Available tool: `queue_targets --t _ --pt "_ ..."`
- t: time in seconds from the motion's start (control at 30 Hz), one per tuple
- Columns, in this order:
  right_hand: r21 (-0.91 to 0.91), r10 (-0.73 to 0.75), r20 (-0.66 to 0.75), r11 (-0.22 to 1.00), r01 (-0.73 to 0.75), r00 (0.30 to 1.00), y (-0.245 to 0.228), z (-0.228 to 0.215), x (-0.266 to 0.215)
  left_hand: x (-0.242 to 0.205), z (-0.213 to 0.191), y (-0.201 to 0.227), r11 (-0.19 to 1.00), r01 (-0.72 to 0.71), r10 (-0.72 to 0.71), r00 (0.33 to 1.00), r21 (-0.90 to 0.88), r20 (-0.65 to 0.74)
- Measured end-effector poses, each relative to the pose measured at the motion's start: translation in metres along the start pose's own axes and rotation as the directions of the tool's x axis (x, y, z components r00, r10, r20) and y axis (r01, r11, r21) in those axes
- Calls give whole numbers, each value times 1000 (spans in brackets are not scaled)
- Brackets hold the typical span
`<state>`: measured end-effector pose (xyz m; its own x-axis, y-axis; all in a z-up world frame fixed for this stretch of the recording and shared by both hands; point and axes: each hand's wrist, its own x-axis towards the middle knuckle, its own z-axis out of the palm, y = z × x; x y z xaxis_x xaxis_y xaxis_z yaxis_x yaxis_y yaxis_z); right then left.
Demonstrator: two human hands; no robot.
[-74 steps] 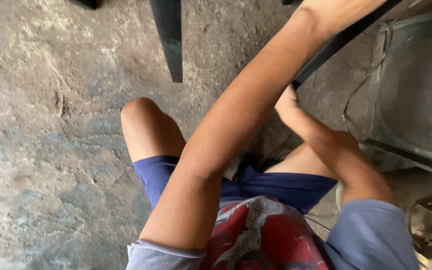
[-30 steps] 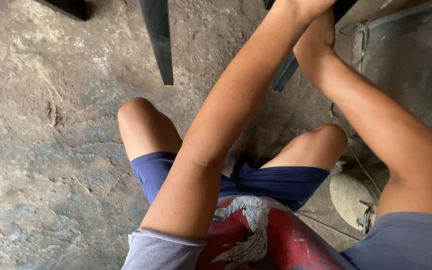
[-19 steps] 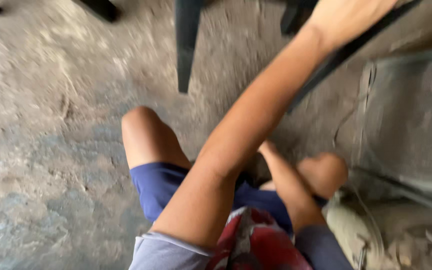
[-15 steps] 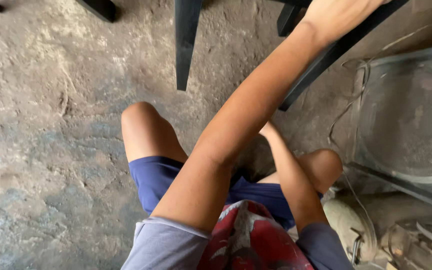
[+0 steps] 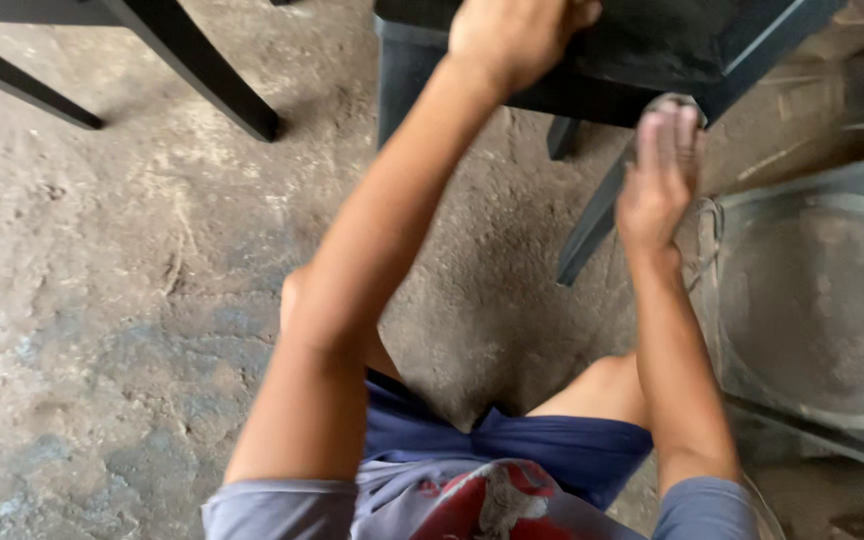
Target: The person sands the surfaces and slats of a black wooden chair by hand using sandpaper.
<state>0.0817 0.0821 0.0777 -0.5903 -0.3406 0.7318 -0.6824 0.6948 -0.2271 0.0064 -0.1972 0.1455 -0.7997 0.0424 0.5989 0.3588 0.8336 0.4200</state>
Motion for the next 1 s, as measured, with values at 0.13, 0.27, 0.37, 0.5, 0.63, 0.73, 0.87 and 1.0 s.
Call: queue_targets --t 0.13,0.27,0.37,0.5,0.63,0.73,0.87,1.0 --pt "-288 -176 198 930 229 964 -6 88 -1 1 6 10 986 -61 100 961 157 -258" --pt "170 -352 300 934 313 887 -71 155 28 5 5 11 991 65 -67 998 119 8" --pt "82 -585 207 809 582 785 -121 187 61 -1 3 11 991 79 -84 995 107 46" --pt "-54 -654 144 744 666 742 -113 180 72 -3 7 7 990 7 -1 999 138 -44" --pt "7 -337 249 938 346 908 -53 117 35 -9 14 5 984 -54 77 988 171 -131" --pt "-117 -220 168 964 241 961 -37 45 -1 -6 9 6 987 -21 40 992 161 -119" --pt "38 -79 27 996 78 996 -50 -11 -25 3 -16 12 994 -21 10 995 109 102" --pt "44 31 -75 999 -27 997 -52 -36 -17 0 -44 13 991 -44 -3 939 130 343"
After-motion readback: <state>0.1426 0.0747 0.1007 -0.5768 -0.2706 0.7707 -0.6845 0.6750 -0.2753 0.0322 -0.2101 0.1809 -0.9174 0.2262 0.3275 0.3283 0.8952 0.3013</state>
